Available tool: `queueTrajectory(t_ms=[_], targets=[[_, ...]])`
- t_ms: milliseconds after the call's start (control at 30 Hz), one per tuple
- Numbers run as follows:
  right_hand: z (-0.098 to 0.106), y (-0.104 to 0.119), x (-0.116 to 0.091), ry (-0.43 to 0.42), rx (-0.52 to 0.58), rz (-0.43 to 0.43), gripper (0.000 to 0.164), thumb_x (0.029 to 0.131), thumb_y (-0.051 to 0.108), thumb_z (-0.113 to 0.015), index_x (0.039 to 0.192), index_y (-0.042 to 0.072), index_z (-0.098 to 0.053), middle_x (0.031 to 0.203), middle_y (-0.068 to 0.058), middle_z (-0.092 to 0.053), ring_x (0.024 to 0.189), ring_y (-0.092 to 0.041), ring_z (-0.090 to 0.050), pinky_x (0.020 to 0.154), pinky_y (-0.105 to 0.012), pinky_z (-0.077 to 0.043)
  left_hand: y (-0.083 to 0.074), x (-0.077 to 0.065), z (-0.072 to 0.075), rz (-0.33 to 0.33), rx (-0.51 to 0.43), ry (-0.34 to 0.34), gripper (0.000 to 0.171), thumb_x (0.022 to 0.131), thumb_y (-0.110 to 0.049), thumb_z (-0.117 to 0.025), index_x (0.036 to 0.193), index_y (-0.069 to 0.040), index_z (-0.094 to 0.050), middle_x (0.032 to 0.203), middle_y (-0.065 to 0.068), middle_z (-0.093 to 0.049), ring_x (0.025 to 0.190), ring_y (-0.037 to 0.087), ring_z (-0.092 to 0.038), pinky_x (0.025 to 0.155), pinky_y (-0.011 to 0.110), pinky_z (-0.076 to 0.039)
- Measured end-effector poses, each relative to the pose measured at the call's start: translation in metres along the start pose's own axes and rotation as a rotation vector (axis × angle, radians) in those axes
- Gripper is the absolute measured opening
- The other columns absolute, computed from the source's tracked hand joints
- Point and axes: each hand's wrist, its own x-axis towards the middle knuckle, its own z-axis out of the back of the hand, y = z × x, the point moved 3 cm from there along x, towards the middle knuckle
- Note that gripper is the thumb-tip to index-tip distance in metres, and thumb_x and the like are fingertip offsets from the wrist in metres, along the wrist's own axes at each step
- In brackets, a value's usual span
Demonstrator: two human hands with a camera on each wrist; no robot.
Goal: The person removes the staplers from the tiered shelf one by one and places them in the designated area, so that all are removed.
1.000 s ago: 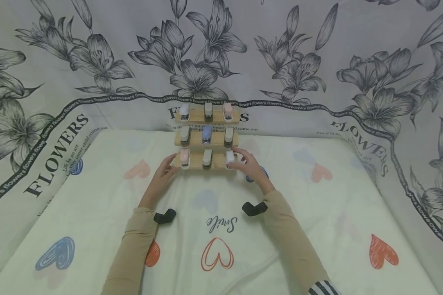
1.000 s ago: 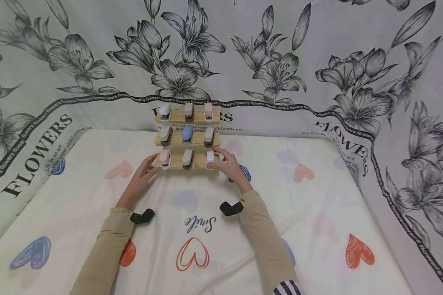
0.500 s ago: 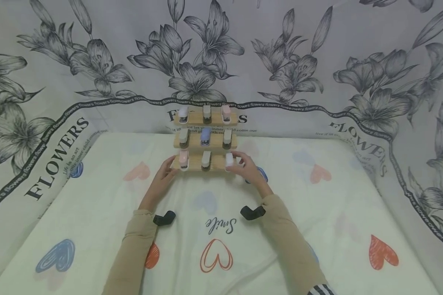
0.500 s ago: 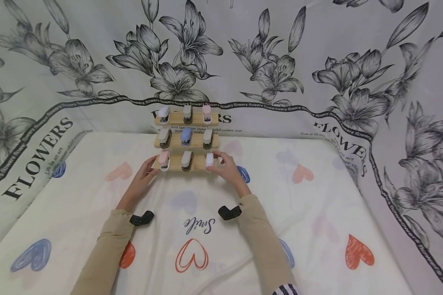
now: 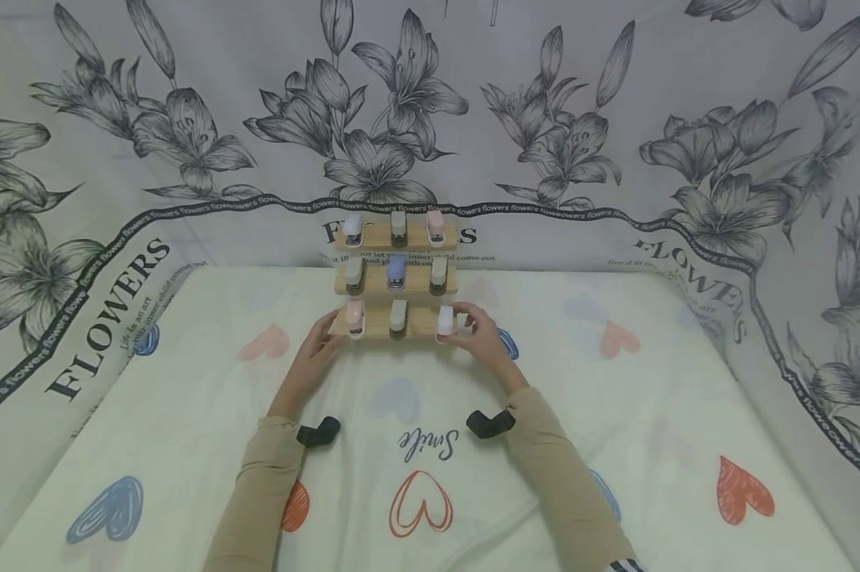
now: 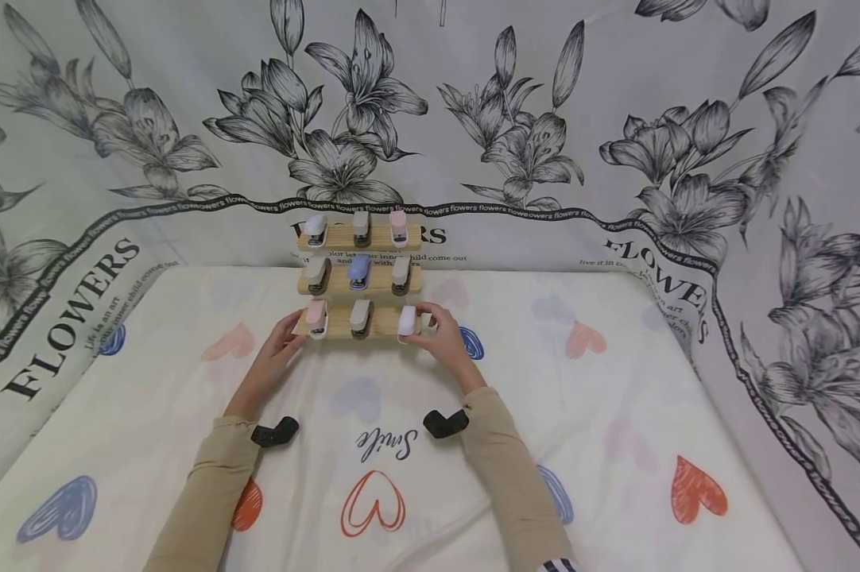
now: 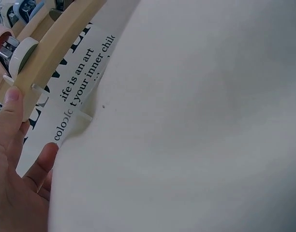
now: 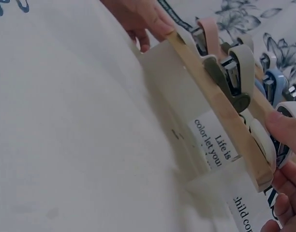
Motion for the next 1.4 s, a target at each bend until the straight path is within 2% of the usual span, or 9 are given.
queueTrajectory(t_ms=[67, 133, 267, 467, 633, 833, 933, 1200, 1400], targets=[[0.001, -0.001, 0.001, 0.009, -0.010, -0.005, 0.056, 0.068, 0.008, -0.079, 0.117, 0.000, -0.054, 0.108, -0.011, -0.055, 0.081, -0.026, -0.041, 0.064, -0.028, -0.031, 0.000, 0.001, -0.001, 0.009, -0.005, 0.001, 0.054, 0.096, -0.027, -0.044, 0.142, -0.011, -0.020, 0.145, 0.015, -0.018, 0.110, 0.033, -0.039, 0.093, 0.051, -0.028], [0.000, -0.014, 0.004, 0.006, -0.022, 0.013, 0.057, 0.067, 0.010, -0.080, 0.117, 0.002, -0.055, 0.107, -0.008, -0.056, 0.080, -0.021, -0.040, 0.063, -0.028, -0.032, 0.009, 0.005, -0.002, 0.008, -0.012, -0.005, 0.055, 0.095, -0.029, -0.044, 0.142, -0.014, -0.021, 0.145, 0.014, -0.018, 0.110, 0.032, -0.038, 0.093, 0.051, -0.028], [0.003, -0.013, 0.002, 0.011, -0.037, 0.019, 0.055, 0.067, 0.010, -0.079, 0.116, 0.002, -0.054, 0.107, -0.009, -0.056, 0.080, -0.022, -0.041, 0.064, -0.028, -0.032, 0.006, 0.005, -0.004, -0.007, -0.030, -0.002, 0.053, 0.096, -0.022, -0.044, 0.142, -0.011, -0.021, 0.145, 0.017, -0.018, 0.110, 0.035, -0.039, 0.092, 0.053, -0.028], [0.010, -0.008, -0.008, 0.025, -0.057, -0.003, 0.053, 0.069, 0.014, -0.078, 0.115, 0.004, -0.054, 0.106, -0.006, -0.056, 0.080, -0.019, -0.039, 0.062, -0.027, -0.032, 0.008, 0.004, -0.004, -0.006, 0.006, -0.025, 0.053, 0.094, -0.029, -0.046, 0.141, -0.014, -0.025, 0.144, 0.013, -0.022, 0.109, 0.032, -0.042, 0.093, 0.050, -0.030], [0.016, -0.005, -0.015, 0.013, -0.043, 0.002, 0.052, 0.069, 0.013, -0.078, 0.115, 0.006, -0.055, 0.106, -0.005, -0.056, 0.073, -0.025, -0.040, 0.055, -0.026, -0.033, 0.011, 0.004, -0.002, 0.007, 0.006, -0.035, 0.055, 0.093, -0.034, -0.046, 0.141, -0.017, -0.026, 0.144, 0.009, -0.024, 0.110, 0.030, -0.041, 0.093, 0.049, -0.029], [0.025, -0.006, -0.020, 0.008, -0.025, -0.017, 0.055, 0.069, 0.011, -0.078, 0.117, 0.005, -0.052, 0.096, -0.016, -0.053, 0.065, -0.032, -0.040, 0.053, -0.027, -0.034, 0.011, 0.005, -0.001, -0.009, 0.000, -0.028, 0.055, 0.094, -0.035, -0.045, 0.142, -0.017, -0.025, 0.144, 0.009, -0.023, 0.112, 0.031, -0.040, 0.094, 0.049, -0.028], [0.030, -0.007, -0.023, 0.006, -0.025, -0.037, 0.055, 0.069, 0.011, -0.077, 0.117, 0.004, -0.051, 0.093, -0.020, -0.051, 0.069, -0.033, -0.040, 0.056, -0.029, -0.033, 0.011, 0.005, -0.001, -0.002, 0.004, -0.032, 0.056, 0.093, -0.037, -0.045, 0.142, -0.018, -0.025, 0.144, 0.008, -0.024, 0.114, 0.032, -0.040, 0.095, 0.050, -0.028], [0.042, -0.009, -0.031, 0.025, -0.029, -0.098, 0.056, 0.070, 0.012, -0.077, 0.118, 0.006, -0.050, 0.099, -0.011, -0.051, 0.080, -0.025, -0.040, 0.067, -0.031, -0.033, 0.011, 0.003, 0.000, -0.009, -0.025, -0.041, 0.055, 0.093, -0.033, -0.047, 0.142, -0.016, -0.026, 0.144, 0.009, -0.024, 0.115, 0.033, -0.039, 0.095, 0.049, -0.028], [0.052, -0.004, -0.035, 0.035, -0.027, -0.129, 0.057, 0.070, 0.007, -0.076, 0.120, 0.002, -0.048, 0.093, -0.020, -0.048, 0.076, -0.031, -0.039, 0.062, -0.032, -0.030, 0.012, 0.002, 0.000, -0.010, -0.036, -0.039, 0.055, 0.093, -0.032, -0.047, 0.141, -0.015, -0.026, 0.144, 0.010, -0.024, 0.114, 0.033, -0.040, 0.096, 0.049, -0.028]])
